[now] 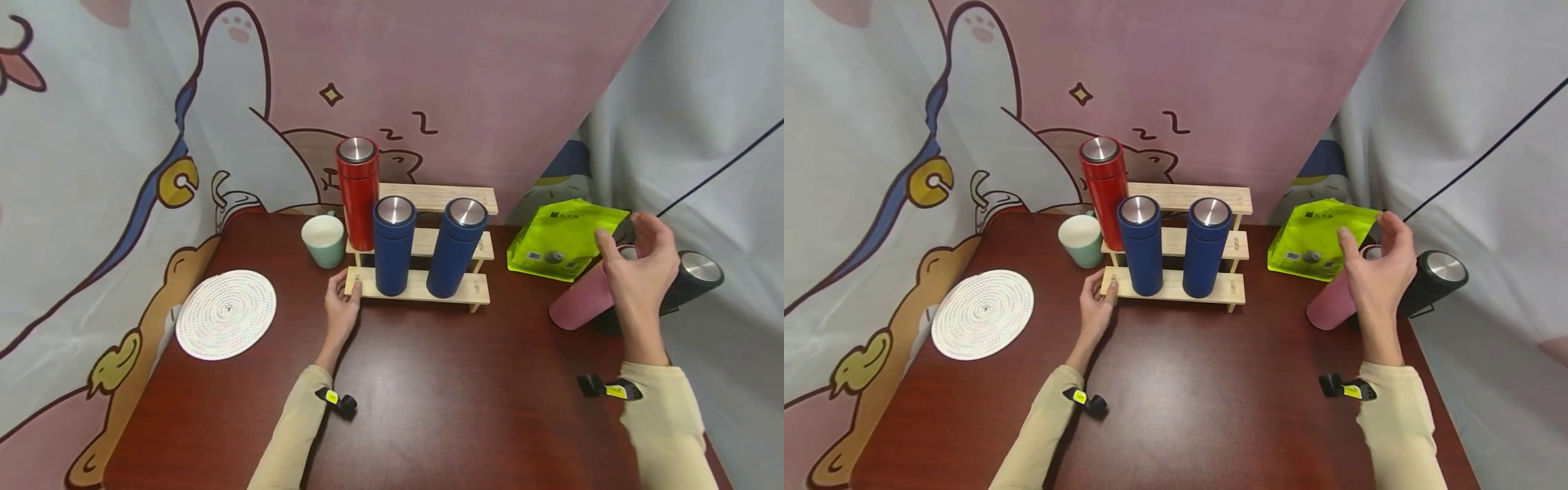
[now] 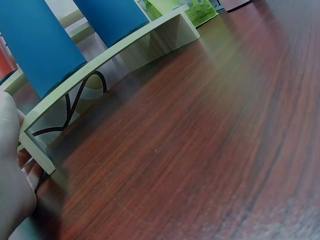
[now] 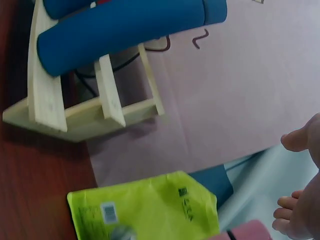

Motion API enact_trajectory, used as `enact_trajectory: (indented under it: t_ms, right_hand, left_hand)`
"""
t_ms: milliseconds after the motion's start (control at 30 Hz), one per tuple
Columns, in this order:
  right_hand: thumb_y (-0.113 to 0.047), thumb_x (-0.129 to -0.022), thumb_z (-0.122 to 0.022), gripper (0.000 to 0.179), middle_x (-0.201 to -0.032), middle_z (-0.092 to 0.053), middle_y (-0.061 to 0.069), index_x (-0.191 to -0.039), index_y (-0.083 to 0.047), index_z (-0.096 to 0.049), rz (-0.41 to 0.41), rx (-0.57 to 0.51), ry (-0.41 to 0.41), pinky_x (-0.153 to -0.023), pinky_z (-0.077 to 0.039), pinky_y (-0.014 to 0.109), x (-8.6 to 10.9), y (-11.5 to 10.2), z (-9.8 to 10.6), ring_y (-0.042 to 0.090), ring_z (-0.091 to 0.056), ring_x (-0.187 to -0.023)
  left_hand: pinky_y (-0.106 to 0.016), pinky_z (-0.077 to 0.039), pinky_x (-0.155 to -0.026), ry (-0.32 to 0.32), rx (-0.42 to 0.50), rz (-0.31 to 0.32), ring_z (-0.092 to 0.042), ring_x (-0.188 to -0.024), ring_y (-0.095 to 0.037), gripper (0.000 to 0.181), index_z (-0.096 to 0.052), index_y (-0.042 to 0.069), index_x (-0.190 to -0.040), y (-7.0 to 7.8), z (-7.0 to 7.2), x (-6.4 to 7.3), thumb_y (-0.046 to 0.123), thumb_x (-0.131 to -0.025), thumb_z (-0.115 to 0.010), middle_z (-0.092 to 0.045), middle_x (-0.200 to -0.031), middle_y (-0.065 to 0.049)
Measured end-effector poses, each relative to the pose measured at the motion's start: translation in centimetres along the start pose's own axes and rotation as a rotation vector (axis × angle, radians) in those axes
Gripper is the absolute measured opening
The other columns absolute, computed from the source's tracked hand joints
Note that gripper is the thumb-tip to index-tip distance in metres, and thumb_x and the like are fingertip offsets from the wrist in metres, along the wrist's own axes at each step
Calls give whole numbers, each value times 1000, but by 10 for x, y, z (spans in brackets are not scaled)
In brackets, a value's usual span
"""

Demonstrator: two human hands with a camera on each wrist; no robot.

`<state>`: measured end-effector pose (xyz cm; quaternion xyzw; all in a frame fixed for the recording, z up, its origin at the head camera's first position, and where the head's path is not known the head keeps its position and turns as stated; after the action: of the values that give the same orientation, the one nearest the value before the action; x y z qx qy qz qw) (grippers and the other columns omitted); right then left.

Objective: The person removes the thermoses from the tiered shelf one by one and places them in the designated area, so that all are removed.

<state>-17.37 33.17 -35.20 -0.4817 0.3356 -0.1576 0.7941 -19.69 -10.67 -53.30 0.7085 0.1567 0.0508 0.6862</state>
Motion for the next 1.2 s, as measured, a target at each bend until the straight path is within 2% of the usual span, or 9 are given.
enact_trajectory:
  t_ms: [233, 500, 600, 800, 1000, 1200]
  right_hand:
    - [-20, -90, -75, 58, -141, -58, 4, -143, -8, -53, 10, -111, -94, -118, -36, 27, 1, -22, -16, 12, -54, -131]
    - [-18, -88, -77, 58, -138, -61, 3, -142, -10, -56, 15, -230, -153, -117, -37, 27, 5, -56, -27, 14, -55, -131]
    - [-19, -88, -77, 58, -140, -61, 4, -142, -12, -56, 24, -247, -188, -117, -37, 27, 7, -70, -33, 15, -54, -134]
    - [-15, -88, -78, 59, -143, -59, 8, -142, -12, -56, 7, -353, -275, -119, -34, 29, 7, -95, -47, 18, -54, -136]
    - [-19, -91, -75, 58, -144, -57, 10, -144, -11, -53, 69, -299, -344, -118, -36, 30, 8, -119, -65, 19, -53, -136]
    - [-19, -89, -77, 59, -142, -58, 12, -143, -8, -53, 79, -340, -403, -117, -39, 33, 10, -138, -84, 21, -55, -131]
  left_hand:
    - [-26, -50, -82, 13, -4, -7, -61, -109, -38, 43, -51, -14, -135, 3, 1, 0, -4, -95, -64, -61, -123, -35]
    - [-25, -51, -82, 0, -4, -3, -62, -109, -37, 44, -50, -15, -135, 2, 0, 0, -4, -95, -64, -61, -123, -35]
    - [-26, -51, -81, 6, -3, -12, -62, -106, -35, 44, -50, -15, -135, 2, 0, 0, -4, -95, -64, -61, -122, -36]
    - [-24, -52, -81, 10, -11, -14, -63, -104, -28, 43, -50, -16, -134, 0, -1, 0, -4, -95, -63, -61, -122, -36]
    - [-26, -51, -81, 9, -7, -7, -62, -106, -33, 43, -51, -15, -134, 2, 0, 1, -5, -94, -64, -62, -122, -36]
    - [-26, -50, -80, 7, -8, -15, -62, -106, -33, 44, -51, -15, -135, 1, -1, 1, -4, -95, -64, -62, -121, -35]
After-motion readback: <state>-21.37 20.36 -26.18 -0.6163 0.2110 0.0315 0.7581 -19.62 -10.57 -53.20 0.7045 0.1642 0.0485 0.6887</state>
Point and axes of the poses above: each hand's wrist, its own x-axis away from the middle knuckle, its own z-axis out of the back of the hand, y = z × x, the point moved 3 cm from there along -x, towards the middle knuckle
